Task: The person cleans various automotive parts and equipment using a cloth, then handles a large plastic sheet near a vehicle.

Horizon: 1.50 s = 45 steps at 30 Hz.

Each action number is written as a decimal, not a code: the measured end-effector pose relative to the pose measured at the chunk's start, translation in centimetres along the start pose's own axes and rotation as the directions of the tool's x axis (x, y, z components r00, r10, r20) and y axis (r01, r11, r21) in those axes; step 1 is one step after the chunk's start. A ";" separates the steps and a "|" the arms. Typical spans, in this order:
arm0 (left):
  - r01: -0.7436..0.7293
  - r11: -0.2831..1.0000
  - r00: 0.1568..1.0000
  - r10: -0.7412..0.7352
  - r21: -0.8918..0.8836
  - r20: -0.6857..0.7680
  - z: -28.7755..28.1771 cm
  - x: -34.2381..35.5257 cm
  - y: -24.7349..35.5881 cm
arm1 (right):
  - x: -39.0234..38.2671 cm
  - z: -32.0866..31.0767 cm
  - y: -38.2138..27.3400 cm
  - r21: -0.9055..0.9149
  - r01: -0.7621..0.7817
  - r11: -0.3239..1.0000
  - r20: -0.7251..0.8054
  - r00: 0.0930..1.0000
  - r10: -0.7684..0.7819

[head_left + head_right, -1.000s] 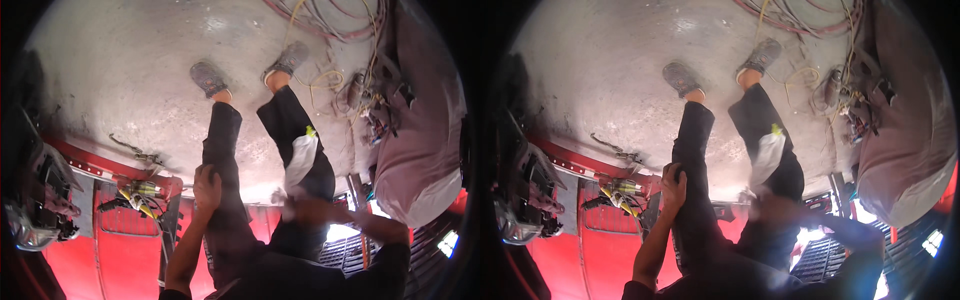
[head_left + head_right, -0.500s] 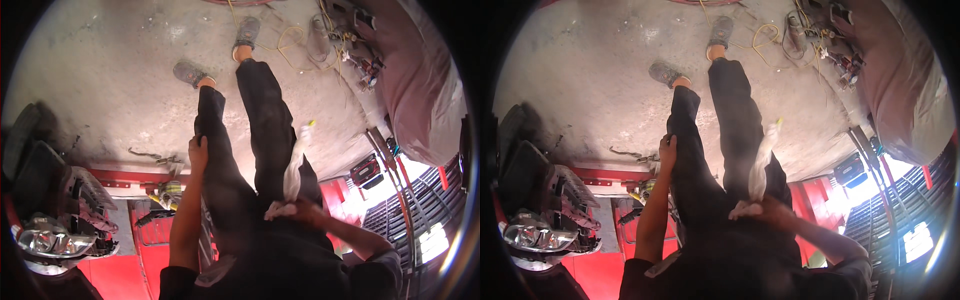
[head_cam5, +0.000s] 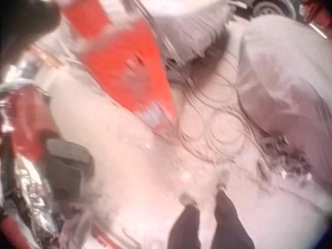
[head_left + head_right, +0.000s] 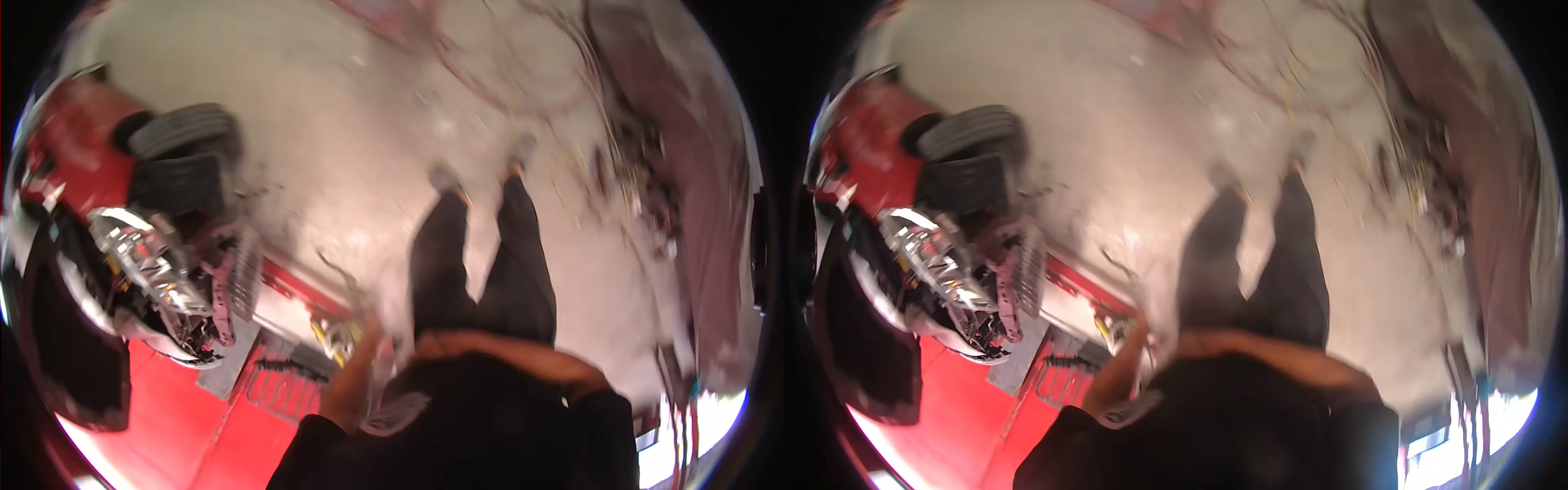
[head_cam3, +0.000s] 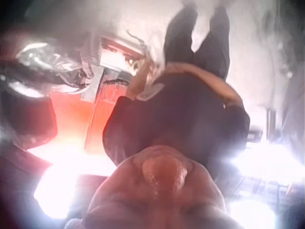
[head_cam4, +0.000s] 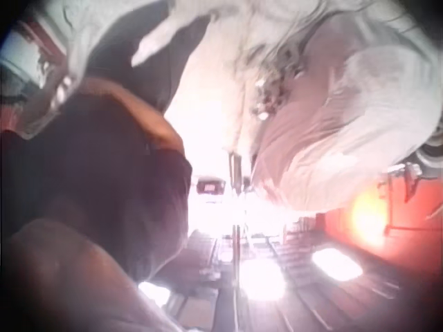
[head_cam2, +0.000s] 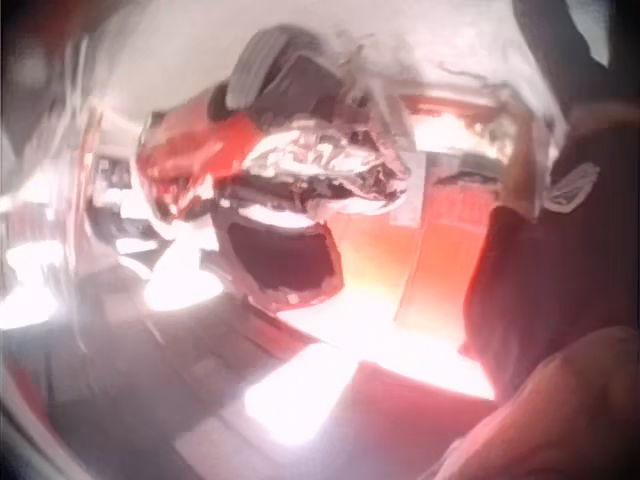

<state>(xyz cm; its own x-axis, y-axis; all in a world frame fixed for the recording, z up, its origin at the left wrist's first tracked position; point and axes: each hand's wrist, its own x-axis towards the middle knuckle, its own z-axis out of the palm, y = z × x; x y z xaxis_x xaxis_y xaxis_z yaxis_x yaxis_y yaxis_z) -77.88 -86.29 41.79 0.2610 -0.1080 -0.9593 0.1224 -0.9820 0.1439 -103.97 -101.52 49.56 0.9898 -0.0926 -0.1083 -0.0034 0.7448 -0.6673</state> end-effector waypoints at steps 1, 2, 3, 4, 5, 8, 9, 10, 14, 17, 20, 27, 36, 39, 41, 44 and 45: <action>-0.040 0.995 0.999 0.038 0.094 0.023 -1.2 -0.4 -2.3 | 0.0 1.3 -2.4 0.122 -0.058 0.991 0.146 0.989 0.040; -0.106 0.973 0.993 0.092 0.205 0.079 -2.0 -0.2 -3.5 | 0.4 0.7 -5.0 0.079 0.023 0.997 0.113 0.993 -0.032; -0.238 0.921 0.966 0.192 0.307 0.173 -3.1 0.9 -5.7 | 0.2 -0.2 -4.8 -0.031 -0.033 0.999 -0.018 0.999 0.033; -0.452 0.807 0.889 0.373 0.379 0.265 -5.5 3.4 -8.2 | 0.9 -1.9 -4.4 -0.127 -0.056 0.990 -0.143 0.989 0.037; -0.259 0.952 0.949 0.219 0.163 0.228 -2.1 2.9 0.2 | 0.6 -4.0 -6.3 -0.182 -0.077 0.980 -0.323 0.946 0.014; -0.028 0.907 0.792 0.277 -0.420 0.544 4.3 -4.8 21.8 | 0.1 -5.1 -14.3 -0.299 -0.038 0.953 -0.692 0.696 -0.190; -0.072 0.877 0.776 0.349 -0.475 0.525 5.0 -6.8 24.7 | 0.2 -6.0 -15.0 -0.365 -0.051 0.930 -0.656 0.722 -0.218; 0.016 0.782 0.586 0.498 -0.623 0.639 5.8 -9.1 27.6 | 0.1 -7.2 -15.9 -0.380 -0.144 0.914 -0.746 0.632 -0.210; -0.415 0.716 0.392 0.698 -0.562 0.599 8.7 -14.3 32.9 | -0.2 -9.1 -21.2 -0.467 -0.061 0.882 -0.835 0.359 -0.417; -0.188 0.352 -0.085 0.924 -0.917 0.372 12.5 -11.3 31.7 | 1.0 -5.7 -25.5 -0.814 -0.123 0.568 -0.538 0.527 -0.657; -0.190 0.073 -0.078 0.993 -0.979 0.089 17.9 -8.0 32.8 | 2.6 -1.8 -24.5 -0.965 -0.261 -0.028 -0.189 0.765 -0.616; -0.216 0.615 0.524 0.728 -0.758 0.442 16.3 -24.8 33.8 | -2.9 -12.0 -30.9 -0.931 -0.283 0.231 -0.364 0.773 -0.519; -0.567 0.561 0.818 0.472 -0.604 -0.329 17.7 -11.2 19.0 | -4.6 -15.3 -31.7 -0.929 -0.002 0.371 -0.250 0.743 -0.621; -0.374 0.922 0.768 0.368 0.100 -0.525 19.3 -7.9 6.9 | -6.0 -12.1 -29.7 -0.801 -0.315 0.510 -0.463 0.865 -0.193; -0.225 0.956 0.851 0.288 0.189 -0.440 23.1 -7.4 -1.4 | -8.3 -14.4 -26.6 -0.939 -0.285 0.192 -0.259 0.954 0.151; -0.203 0.957 0.979 0.202 0.209 0.025 30.2 -7.9 -10.7 | -15.4 -22.3 -21.1 -0.986 -0.157 0.046 -0.149 0.979 0.140; -0.228 0.961 0.967 0.204 0.157 0.154 32.6 -8.4 -10.1 | -19.1 -25.7 -20.3 -0.984 -0.178 -0.014 -0.179 0.975 0.130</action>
<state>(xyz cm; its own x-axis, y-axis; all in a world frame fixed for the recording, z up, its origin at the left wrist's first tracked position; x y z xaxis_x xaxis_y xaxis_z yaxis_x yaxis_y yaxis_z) -112.52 -80.54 40.48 0.1301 -0.3287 -0.9354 -0.0920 -0.9434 0.3187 -126.47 -131.84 46.20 0.9395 -0.1116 -0.3238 -0.3165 -0.6441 -0.6964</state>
